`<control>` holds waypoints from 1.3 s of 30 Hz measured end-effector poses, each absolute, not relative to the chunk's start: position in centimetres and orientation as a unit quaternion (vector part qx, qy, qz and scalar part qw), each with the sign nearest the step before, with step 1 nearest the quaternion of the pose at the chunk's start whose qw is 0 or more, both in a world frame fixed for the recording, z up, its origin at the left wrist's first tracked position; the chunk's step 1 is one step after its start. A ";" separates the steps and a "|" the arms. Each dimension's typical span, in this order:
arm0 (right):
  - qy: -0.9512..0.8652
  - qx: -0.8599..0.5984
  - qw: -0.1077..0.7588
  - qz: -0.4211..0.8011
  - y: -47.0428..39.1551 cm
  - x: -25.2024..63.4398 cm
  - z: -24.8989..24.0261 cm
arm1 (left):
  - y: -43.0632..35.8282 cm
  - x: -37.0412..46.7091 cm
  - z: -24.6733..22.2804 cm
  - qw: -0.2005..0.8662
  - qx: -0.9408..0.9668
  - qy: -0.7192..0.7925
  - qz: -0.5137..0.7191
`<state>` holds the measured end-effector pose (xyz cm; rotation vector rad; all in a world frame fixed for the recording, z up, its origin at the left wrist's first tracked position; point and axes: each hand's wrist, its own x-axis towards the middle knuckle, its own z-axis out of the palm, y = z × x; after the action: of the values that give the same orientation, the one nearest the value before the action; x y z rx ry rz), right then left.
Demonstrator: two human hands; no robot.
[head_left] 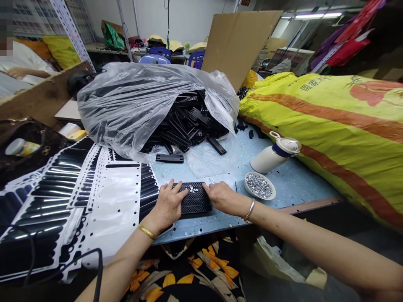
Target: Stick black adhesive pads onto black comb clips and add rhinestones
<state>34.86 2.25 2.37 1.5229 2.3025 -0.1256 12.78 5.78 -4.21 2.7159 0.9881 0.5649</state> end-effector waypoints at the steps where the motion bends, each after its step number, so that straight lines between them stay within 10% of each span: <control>1: 0.814 0.550 0.174 -0.068 2.6 35.1 2.3 | 5.8 12.8 -4.2 0.097 0.918 0.335 0.191; 7: 0.776 0.623 0.015 -0.096 3.1 36.9 1.3 | 6.0 12.8 -3.8 0.094 0.913 0.342 0.203; 39: 0.823 0.567 -0.017 -0.034 1.3 38.1 -3.7 | 7.3 9.3 -3.9 0.015 0.918 0.377 0.122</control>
<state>38.14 1.32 -3.74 1.8002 2.6144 -0.1095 9.30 7.31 -3.86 2.8567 1.1731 0.3782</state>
